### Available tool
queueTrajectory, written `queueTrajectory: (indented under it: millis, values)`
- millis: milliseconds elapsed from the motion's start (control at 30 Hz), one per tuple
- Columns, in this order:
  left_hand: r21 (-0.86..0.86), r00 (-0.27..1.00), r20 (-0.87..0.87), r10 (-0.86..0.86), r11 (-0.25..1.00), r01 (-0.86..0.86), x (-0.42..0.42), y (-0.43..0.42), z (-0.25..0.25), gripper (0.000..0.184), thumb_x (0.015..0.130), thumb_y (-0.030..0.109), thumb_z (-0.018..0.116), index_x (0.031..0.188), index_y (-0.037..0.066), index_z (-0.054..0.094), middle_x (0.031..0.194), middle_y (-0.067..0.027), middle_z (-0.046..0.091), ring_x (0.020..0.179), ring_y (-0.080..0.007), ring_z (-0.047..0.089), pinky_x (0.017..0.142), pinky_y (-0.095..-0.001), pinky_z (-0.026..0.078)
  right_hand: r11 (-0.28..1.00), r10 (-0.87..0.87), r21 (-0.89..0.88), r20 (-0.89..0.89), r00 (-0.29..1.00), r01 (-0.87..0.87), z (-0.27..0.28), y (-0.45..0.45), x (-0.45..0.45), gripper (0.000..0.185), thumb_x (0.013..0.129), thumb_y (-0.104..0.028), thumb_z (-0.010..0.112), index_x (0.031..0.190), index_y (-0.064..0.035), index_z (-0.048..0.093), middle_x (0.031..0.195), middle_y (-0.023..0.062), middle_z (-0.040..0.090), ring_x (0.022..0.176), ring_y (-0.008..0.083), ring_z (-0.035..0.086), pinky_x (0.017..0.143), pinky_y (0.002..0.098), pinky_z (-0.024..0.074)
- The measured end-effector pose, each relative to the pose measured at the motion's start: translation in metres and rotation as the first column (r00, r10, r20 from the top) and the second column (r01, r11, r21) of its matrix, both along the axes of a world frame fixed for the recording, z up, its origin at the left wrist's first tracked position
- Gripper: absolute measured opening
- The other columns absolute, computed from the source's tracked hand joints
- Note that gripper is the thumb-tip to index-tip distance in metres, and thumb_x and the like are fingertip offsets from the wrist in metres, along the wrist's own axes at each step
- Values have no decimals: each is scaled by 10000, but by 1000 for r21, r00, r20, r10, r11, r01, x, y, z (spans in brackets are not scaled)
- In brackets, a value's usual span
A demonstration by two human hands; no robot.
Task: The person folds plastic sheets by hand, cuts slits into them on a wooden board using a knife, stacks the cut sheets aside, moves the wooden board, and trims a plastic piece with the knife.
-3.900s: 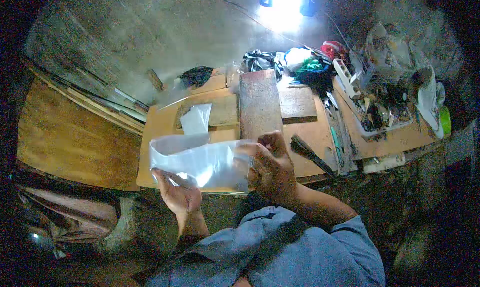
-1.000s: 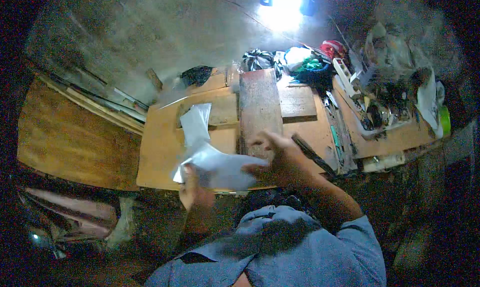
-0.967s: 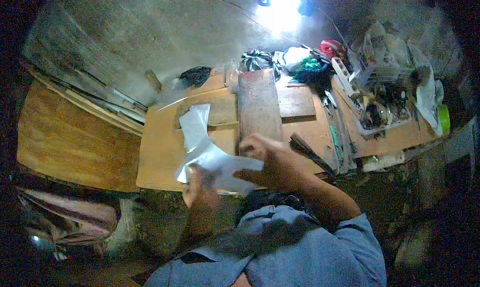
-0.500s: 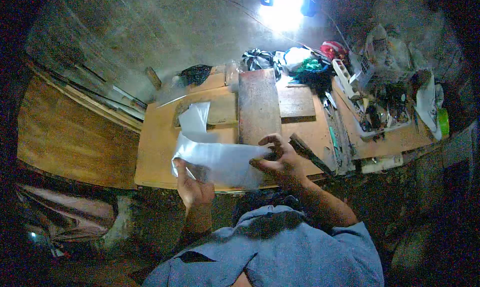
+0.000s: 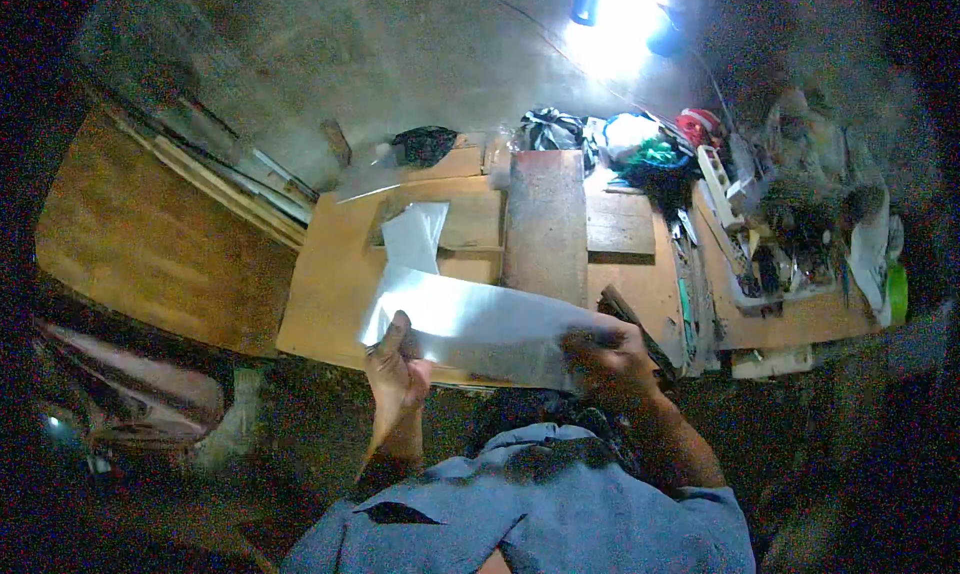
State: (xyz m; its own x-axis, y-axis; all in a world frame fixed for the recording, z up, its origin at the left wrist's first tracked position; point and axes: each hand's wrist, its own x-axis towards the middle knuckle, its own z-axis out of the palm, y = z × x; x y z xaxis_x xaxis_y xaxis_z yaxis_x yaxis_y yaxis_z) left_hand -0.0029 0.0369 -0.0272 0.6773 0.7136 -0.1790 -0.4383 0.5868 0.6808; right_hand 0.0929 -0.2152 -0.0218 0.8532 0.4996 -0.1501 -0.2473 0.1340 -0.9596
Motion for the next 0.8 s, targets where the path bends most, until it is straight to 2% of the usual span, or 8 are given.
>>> queueTrajectory:
  millis: [133,200,333,467,567,667,767,800]
  values:
    - [34,999,21,32,999,-32,-8,11,-9,351,803,-111,581,1122,31,551,1082,-69,591,987,-159,579,876,-253,487,999,-16,44,-102,995,20,-9,-31,12,285,796,-114,678,1024,47,619,955,65,642,816,113,571,728,262,470]
    - [43,999,0,48,998,-47,-12,14,-11,348,798,-114,587,1109,40,560,1064,-64,598,954,-149,587,818,-235,495,979,38,-199,5,999,-36,-22,-47,19,288,798,-106,665,1040,44,622,977,61,634,822,99,558,734,260,464]
    - [87,1000,-11,10,996,-9,-16,19,-16,338,786,-110,608,1078,59,580,943,-40,630,806,-106,596,638,-191,474,983,-13,-186,-21,1000,9,-3,-60,21,118,810,-102,650,870,0,646,756,-9,611,667,69,535,592,232,437]
    - [184,992,13,-123,976,119,-23,33,-28,315,780,-89,631,1061,46,588,854,-26,641,684,-85,576,584,-191,444,943,32,-333,65,997,-9,-21,-83,37,106,805,-125,669,799,-26,633,693,-24,592,623,63,522,549,233,418]
    - [407,986,-125,-112,900,154,-23,32,-21,238,764,-75,652,976,30,627,796,-36,646,604,-84,549,553,-223,440,918,-87,-368,179,980,149,-7,-83,33,128,792,-148,695,783,-32,641,705,-6,616,625,74,546,559,238,443]
    - [556,945,-260,-198,769,315,-30,45,-29,158,748,-70,658,874,25,657,803,-58,661,633,-110,583,596,-257,476,942,-55,-308,245,968,131,-22,-98,44,164,781,-176,714,800,-28,647,776,53,648,694,109,593,618,258,487]
    - [613,948,-172,-269,724,316,-33,49,-27,138,701,-62,667,799,35,659,832,-97,676,756,-173,641,702,-298,523,966,93,218,197,976,-136,-38,-111,65,374,692,-346,785,779,-23,618,920,150,637,847,204,621,767,335,509]
    - [610,945,-172,-278,724,323,-32,48,-28,138,701,-62,667,799,35,659,832,-97,676,756,-173,641,702,-298,523,968,85,215,195,977,-127,-44,-111,66,374,692,-346,785,779,-23,618,920,150,637,847,204,621,767,335,509]
